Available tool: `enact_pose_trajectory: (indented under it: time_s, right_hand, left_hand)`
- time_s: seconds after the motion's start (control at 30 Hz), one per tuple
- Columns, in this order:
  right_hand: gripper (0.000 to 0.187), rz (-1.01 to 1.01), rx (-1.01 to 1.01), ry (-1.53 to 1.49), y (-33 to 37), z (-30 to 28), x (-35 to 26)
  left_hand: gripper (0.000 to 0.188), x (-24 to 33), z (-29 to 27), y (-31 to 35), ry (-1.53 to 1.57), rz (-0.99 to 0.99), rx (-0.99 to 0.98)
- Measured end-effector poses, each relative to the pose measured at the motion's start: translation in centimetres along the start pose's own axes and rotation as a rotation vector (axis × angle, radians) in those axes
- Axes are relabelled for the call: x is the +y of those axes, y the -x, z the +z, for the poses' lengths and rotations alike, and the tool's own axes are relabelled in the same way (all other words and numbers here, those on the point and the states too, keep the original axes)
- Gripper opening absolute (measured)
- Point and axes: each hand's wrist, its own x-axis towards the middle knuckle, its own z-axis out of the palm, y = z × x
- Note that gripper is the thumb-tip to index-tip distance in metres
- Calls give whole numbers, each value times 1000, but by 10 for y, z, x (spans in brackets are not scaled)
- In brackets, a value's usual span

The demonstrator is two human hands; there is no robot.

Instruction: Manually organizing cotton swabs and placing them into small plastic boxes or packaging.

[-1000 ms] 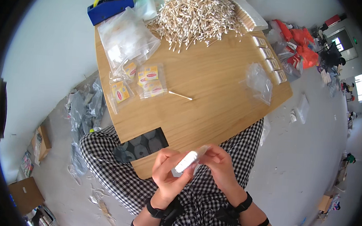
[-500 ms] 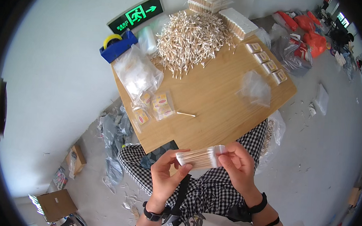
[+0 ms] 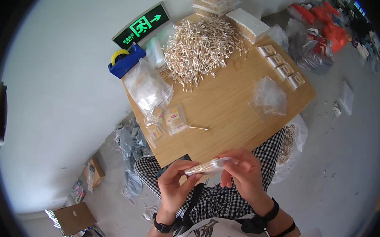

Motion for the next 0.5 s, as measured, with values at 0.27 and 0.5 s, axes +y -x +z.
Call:
enact_pose_trajectory:
  time_s: [0.27,0.5]
  right_hand:
    - [9,10,32,411,-15,-11,31]
    - [9,113,47,475,-24,-50,88]
  left_hand:
    - [31,-32,8,-6,-171,-85,11]
    - [22,-104,4,2,123,-355,-18]
